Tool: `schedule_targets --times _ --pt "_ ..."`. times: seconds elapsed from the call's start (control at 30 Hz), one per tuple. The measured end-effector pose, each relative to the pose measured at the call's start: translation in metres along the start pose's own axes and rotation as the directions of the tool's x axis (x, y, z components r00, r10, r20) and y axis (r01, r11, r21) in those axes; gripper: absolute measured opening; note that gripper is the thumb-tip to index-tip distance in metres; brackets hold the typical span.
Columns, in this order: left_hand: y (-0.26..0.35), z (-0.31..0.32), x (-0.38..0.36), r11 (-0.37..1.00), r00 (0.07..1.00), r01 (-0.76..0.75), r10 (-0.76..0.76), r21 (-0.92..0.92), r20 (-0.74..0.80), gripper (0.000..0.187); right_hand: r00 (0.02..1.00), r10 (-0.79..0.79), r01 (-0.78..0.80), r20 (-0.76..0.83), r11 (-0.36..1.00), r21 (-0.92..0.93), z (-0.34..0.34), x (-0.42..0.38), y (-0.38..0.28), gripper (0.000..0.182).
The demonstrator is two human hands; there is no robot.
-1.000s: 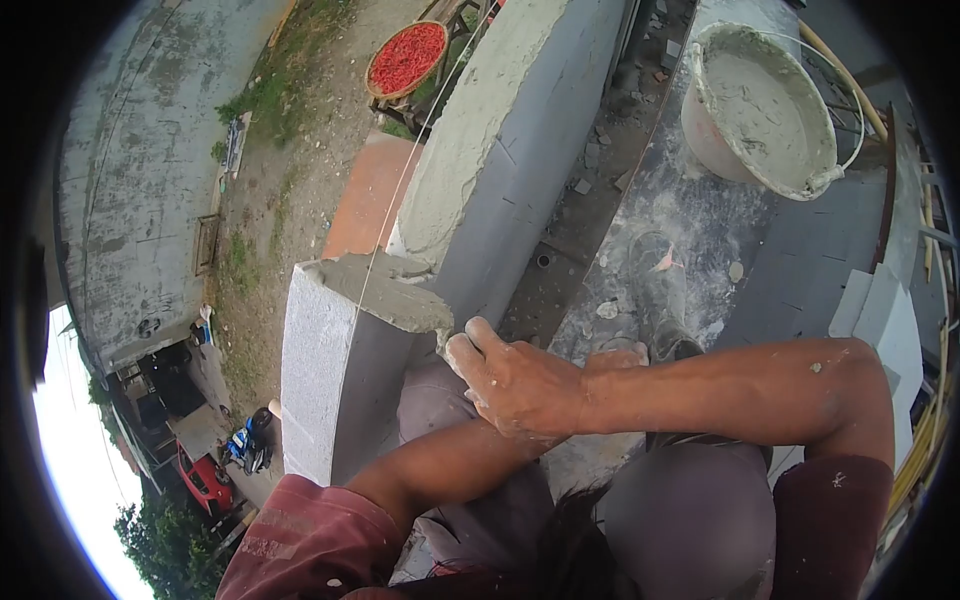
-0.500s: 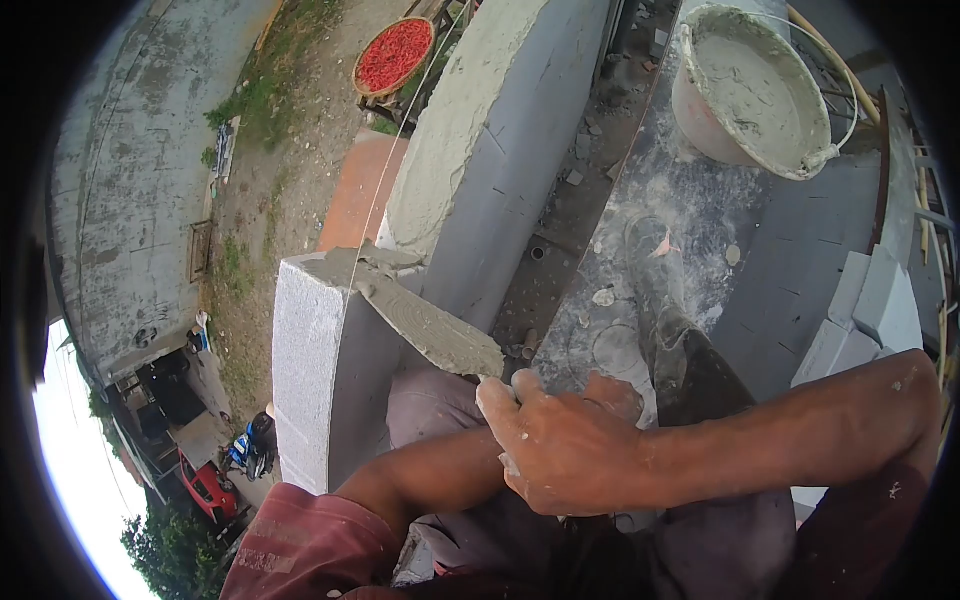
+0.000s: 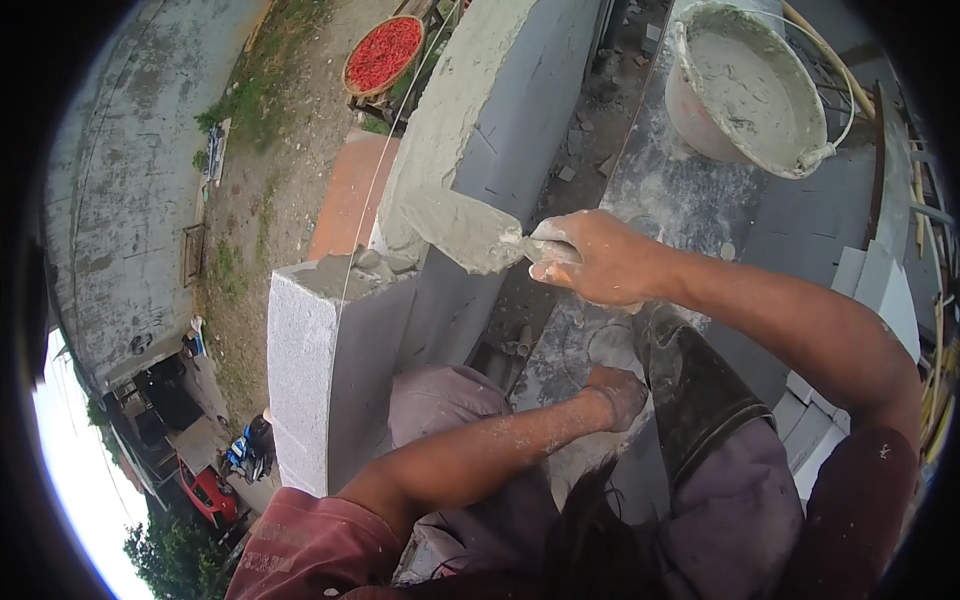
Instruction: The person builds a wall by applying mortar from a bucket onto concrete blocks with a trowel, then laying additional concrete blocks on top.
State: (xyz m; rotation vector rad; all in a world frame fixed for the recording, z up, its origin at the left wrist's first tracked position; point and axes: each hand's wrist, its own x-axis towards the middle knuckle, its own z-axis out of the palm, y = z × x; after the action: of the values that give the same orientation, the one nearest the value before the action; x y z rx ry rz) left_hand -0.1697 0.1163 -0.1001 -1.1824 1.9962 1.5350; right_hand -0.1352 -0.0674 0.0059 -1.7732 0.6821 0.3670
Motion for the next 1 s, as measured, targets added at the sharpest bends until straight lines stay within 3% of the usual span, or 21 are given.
schedule_targets --times 0.07,0.13,0.27,0.4,0.53,0.6,0.63,0.73,0.77,1.0 --pt "-0.004 -0.004 0.0 1.0 1.0 -0.017 0.017 -0.014 -0.025 0.031 0.999 0.012 -0.017 0.053 0.995 0.095 -0.007 0.012 -0.005 0.032" --pt "-0.004 -0.011 -0.002 0.999 0.998 -0.035 0.034 -0.028 -0.056 0.031 0.978 -0.002 -0.075 0.209 0.93 0.359 -0.01 0.033 0.001 0.033" --pt "0.0 -0.017 0.002 0.999 1.0 -0.013 0.014 0.043 -0.021 0.032 0.896 -0.005 -0.243 0.444 0.831 0.499 -0.007 0.079 0.009 0.031" --pt "-0.005 -0.02 0.004 0.998 0.999 -0.031 0.03 0.057 0.022 0.031 0.843 -0.062 -0.28 0.535 0.798 0.534 0.004 0.077 -0.002 0.029" --pt "-0.005 -0.03 -0.003 0.999 1.0 -0.027 0.027 0.037 0.003 0.031 0.845 -0.122 -0.185 0.52 0.847 0.498 0.0 0.035 -0.024 0.031" --pt "-0.005 -0.035 -0.002 0.998 0.998 -0.033 0.03 0.06 0.054 0.031 0.894 -0.138 -0.015 0.427 0.942 0.336 0.009 0.022 -0.025 0.032" --pt "-0.006 -0.024 0.009 0.998 0.998 -0.033 0.029 0.062 0.056 0.031 0.897 -0.074 -0.052 0.437 0.961 0.27 0.01 0.016 -0.026 0.033" --pt "-0.007 -0.006 0.023 0.978 0.991 -0.13 0.131 0.166 0.004 0.027 0.908 -0.144 0.053 0.393 0.971 0.232 0.009 0.003 -0.021 0.036" --pt "-0.006 -0.006 0.023 0.986 0.995 -0.096 0.097 0.14 0.0 0.029 0.911 -0.023 -0.052 0.412 0.984 0.17 0.002 -0.007 -0.021 0.037" --pt "-0.006 -0.032 0.004 0.998 0.998 -0.049 0.047 0.045 0.043 0.032 0.883 0.059 -0.1 0.466 0.993 0.063 -0.037 0.004 -0.01 0.039"
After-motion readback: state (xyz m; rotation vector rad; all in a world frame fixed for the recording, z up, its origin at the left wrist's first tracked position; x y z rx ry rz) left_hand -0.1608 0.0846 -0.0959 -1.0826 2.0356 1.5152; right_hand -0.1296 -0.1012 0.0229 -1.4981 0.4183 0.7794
